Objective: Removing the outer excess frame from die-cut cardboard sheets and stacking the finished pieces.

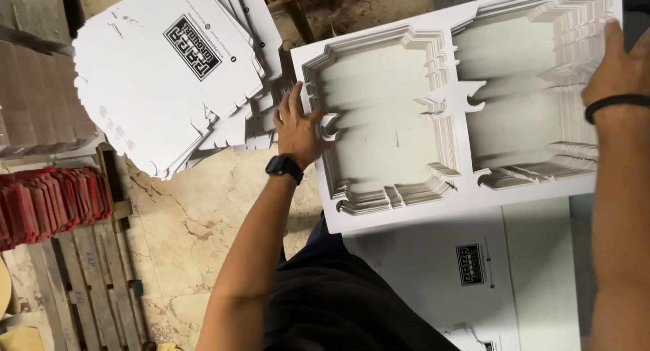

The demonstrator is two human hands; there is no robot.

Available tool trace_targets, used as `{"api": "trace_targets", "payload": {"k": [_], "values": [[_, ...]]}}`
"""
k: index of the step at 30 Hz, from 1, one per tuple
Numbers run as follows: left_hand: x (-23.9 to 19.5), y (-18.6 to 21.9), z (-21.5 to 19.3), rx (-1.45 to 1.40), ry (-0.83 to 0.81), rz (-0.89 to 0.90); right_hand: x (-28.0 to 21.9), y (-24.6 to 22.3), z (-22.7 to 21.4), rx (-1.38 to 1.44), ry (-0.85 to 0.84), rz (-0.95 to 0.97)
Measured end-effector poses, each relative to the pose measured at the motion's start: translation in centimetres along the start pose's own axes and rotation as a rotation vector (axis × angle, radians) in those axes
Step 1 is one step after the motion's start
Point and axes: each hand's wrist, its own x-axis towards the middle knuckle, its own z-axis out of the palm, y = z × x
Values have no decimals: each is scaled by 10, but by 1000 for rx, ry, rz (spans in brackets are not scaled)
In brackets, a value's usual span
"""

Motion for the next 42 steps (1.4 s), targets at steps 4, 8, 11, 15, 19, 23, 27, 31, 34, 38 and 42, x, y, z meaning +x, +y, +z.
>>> {"api": "trace_targets", "payload": {"k": [4, 8, 11, 15, 19, 23, 27, 31, 34, 38, 42], "values": [[8, 13, -20, 89, -161, -53, -62, 1, 41, -101, 368, -358], [11, 18, -30, 404, -292, 67, -175, -48, 67, 253, 567, -324], [8, 15, -29, 381, -200, 239, -260, -55, 120, 352, 674, -175], [27, -9, 15, 279, -132, 408, -364, -68, 183, 354, 650, 83], [27, -1, 21, 260, -177, 484, -444, -87, 233, 367, 620, 306], [21, -3, 28, 251, -49, 383, -509, -131, 262, 392, 519, 590], [-13, 29, -40, 6, -64, 296, -570, -179, 305, 361, 520, 834], [-57, -13, -53, -426, 44, 800, -639, -239, 361, 344, 592, 1048], [-101, -41, -49, -592, 80, 941, -679, -298, 378, 354, 522, 1251], [-168, -69, -45, -547, -419, 885, -733, -345, 367, 694, 414, 1708], [-209, -85, -46, -472, -635, 971, -793, -338, 367, 1008, 595, 2070]]}}
